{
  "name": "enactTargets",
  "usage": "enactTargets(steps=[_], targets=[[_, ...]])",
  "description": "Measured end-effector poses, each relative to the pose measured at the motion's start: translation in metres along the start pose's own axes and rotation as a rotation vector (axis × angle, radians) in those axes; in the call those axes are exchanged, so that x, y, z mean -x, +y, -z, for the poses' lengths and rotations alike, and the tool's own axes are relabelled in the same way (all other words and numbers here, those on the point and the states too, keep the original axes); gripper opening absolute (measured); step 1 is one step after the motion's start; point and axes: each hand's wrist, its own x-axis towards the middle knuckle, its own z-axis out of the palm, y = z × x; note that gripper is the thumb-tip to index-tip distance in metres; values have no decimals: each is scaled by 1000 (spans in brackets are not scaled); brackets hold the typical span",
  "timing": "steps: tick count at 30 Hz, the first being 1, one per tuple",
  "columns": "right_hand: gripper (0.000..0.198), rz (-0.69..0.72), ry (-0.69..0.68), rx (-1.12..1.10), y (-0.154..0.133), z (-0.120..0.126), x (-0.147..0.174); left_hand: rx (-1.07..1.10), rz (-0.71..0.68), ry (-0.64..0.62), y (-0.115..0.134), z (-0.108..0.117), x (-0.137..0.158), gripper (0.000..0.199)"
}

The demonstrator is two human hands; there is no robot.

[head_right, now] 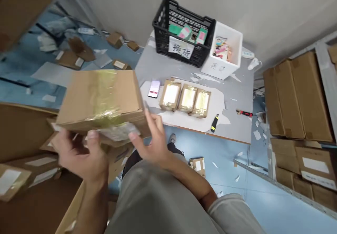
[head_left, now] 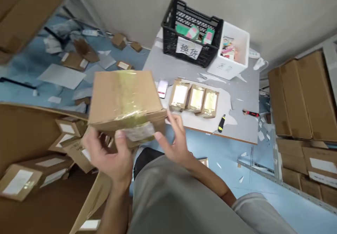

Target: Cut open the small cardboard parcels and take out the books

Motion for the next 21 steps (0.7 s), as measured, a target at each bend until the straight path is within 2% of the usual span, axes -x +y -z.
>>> enactTargets(steps=[3, 5, 8, 10, 13, 17, 19, 21], targets=[[82, 76, 266, 137, 7, 87, -9, 106, -42, -214, 49, -64, 23, 55], [76, 116, 384, 215, 13, 135, -17, 213, -53, -356, 74, -100, 36, 56], [70, 123, 454, 317, 27, 191, -39, 372, -7, -539, 95, -145, 49, 61], [66, 91, 430, 372, 44, 216, -60, 454, 63, -635, 95, -170, 55, 71], [60, 17, 319, 435, 80, 232, -103, 537, 205, -728, 79, -201, 61, 88], [58, -78, 100, 465, 126, 213, -156, 563, 498, -869, 46, -226, 69, 94], [57, -108, -38, 453, 137, 202, -165, 553, 630, -942, 30, -230, 70, 93], [57, -118, -91, 431, 137, 205, -154, 509, 669, -997, 14, -230, 64, 91]])
